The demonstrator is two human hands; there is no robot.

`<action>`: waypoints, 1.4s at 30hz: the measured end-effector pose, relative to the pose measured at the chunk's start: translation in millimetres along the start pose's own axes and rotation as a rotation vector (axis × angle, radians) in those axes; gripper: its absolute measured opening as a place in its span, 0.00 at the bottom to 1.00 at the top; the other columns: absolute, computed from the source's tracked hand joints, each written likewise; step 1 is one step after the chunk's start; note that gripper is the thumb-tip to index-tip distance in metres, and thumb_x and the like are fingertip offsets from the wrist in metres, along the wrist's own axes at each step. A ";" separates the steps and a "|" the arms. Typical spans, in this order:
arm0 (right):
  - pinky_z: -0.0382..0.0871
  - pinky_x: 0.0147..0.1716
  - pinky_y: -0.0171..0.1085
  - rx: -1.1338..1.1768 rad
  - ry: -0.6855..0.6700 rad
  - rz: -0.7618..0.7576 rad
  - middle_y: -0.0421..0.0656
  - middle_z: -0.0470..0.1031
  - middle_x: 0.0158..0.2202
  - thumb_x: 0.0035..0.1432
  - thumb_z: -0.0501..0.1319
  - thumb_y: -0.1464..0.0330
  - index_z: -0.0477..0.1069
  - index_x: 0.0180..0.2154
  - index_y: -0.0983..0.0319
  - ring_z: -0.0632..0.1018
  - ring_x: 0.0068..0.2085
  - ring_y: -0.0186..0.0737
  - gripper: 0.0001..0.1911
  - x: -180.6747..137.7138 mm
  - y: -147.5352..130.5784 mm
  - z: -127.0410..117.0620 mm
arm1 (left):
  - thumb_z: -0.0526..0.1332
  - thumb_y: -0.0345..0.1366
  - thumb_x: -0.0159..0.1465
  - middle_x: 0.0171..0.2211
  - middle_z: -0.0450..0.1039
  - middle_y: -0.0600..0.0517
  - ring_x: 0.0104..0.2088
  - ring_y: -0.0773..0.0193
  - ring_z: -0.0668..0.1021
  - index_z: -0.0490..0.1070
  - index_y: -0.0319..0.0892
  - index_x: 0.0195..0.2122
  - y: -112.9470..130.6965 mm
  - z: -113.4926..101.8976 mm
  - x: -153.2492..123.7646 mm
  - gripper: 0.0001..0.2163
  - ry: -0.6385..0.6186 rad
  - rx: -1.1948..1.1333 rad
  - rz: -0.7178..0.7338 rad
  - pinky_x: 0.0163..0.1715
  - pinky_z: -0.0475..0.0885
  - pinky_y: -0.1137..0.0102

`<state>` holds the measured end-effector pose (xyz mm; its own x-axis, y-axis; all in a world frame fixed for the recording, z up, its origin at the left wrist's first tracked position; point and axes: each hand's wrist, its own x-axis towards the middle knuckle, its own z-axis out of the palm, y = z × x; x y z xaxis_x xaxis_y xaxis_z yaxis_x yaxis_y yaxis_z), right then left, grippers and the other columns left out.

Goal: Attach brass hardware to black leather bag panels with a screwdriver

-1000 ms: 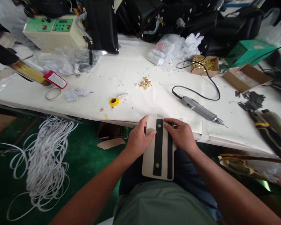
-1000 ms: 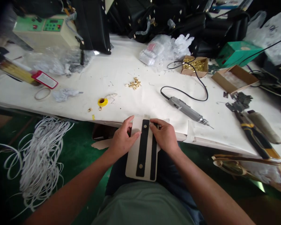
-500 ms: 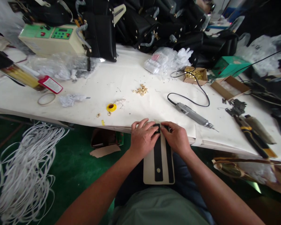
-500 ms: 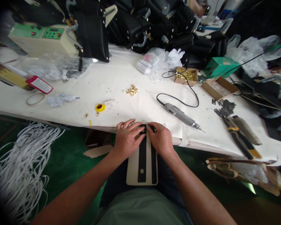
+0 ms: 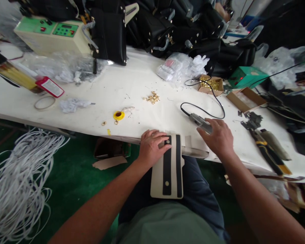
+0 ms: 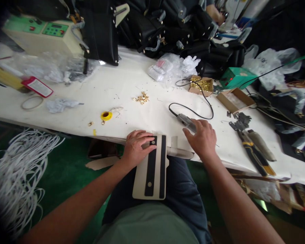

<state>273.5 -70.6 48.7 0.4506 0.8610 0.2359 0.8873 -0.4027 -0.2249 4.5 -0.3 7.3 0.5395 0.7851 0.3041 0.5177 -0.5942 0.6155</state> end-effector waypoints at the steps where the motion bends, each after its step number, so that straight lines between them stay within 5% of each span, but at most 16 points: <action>1: 0.72 0.49 0.55 -0.057 -0.053 0.009 0.54 0.75 0.56 0.61 0.64 0.51 0.75 0.58 0.59 0.76 0.53 0.62 0.29 6.7 11.2 2.4 | 0.72 0.43 0.61 0.51 0.82 0.54 0.56 0.52 0.75 0.82 0.51 0.44 -0.1 0.2 -0.2 0.10 0.003 0.002 0.000 0.62 0.62 0.51; 6: 0.72 0.43 0.50 -0.010 -0.161 -0.003 0.53 0.75 0.53 0.62 0.61 0.52 0.77 0.54 0.59 0.78 0.48 0.57 0.25 27.2 41.3 9.1 | 0.72 0.44 0.61 0.51 0.82 0.55 0.57 0.52 0.74 0.82 0.52 0.44 -0.6 1.4 -0.6 0.11 -0.010 0.002 -0.017 0.62 0.61 0.52; 9: 0.71 0.37 0.46 0.431 -0.206 0.107 0.50 0.78 0.39 0.57 0.64 0.51 0.79 0.43 0.60 0.78 0.37 0.50 0.21 31.0 36.0 -4.0 | 0.72 0.46 0.61 0.51 0.82 0.56 0.57 0.52 0.74 0.82 0.52 0.45 -1.1 2.4 -1.1 0.12 -0.017 -0.006 -0.022 0.62 0.61 0.52; 13: 0.75 0.32 0.45 1.339 -0.228 0.310 0.44 0.73 0.34 0.54 0.63 0.50 0.75 0.39 0.57 0.77 0.33 0.45 0.19 19.9 -10.4 -31.5 | 0.70 0.47 0.62 0.52 0.82 0.56 0.57 0.52 0.73 0.82 0.52 0.45 -2.5 3.9 -1.7 0.12 -0.015 -0.023 -0.006 0.62 0.60 0.53; 16: 0.72 0.27 0.39 1.573 -0.162 0.260 0.37 0.66 0.30 0.53 0.66 0.56 0.72 0.39 0.57 0.72 0.27 0.37 0.15 1.2 -64.8 -40.3 | 0.70 0.47 0.62 0.52 0.82 0.55 0.58 0.52 0.73 0.82 0.52 0.45 -3.4 5.2 -2.1 0.12 -0.009 -0.029 -0.005 0.62 0.60 0.54; 19: 0.66 0.21 0.34 1.560 0.028 0.156 0.32 0.60 0.24 0.52 0.72 0.62 0.67 0.32 0.58 0.65 0.21 0.31 0.15 -13.9 -108.7 -32.7 | 0.70 0.47 0.63 0.52 0.81 0.55 0.58 0.52 0.73 0.82 0.51 0.46 -3.3 6.0 -2.5 0.13 -0.009 -0.032 0.000 0.63 0.59 0.53; 23: 0.67 0.19 0.36 1.443 0.153 -0.017 0.33 0.64 0.24 0.55 0.71 0.61 0.66 0.31 0.57 0.67 0.20 0.32 0.15 -18.2 -131.2 -14.0 | 0.70 0.47 0.63 0.52 0.81 0.56 0.58 0.53 0.73 0.82 0.51 0.46 -2.3 5.5 -3.0 0.12 -0.016 -0.044 -0.015 0.65 0.57 0.53; 42: 0.68 0.21 0.39 1.279 0.087 -0.108 0.34 0.64 0.26 0.56 0.68 0.56 0.65 0.35 0.53 0.69 0.21 0.35 0.15 -16.3 -133.4 4.5 | 0.68 0.47 0.64 0.53 0.81 0.57 0.59 0.52 0.72 0.81 0.53 0.46 -3.7 8.1 -4.3 0.11 -0.021 -0.117 -0.050 0.68 0.51 0.51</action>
<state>147.3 -29.4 70.6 0.4302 0.8281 0.3593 0.2165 0.2917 -0.9317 5.7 -2.9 -2.1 0.5295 0.8088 0.2561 0.4642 -0.5289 0.7105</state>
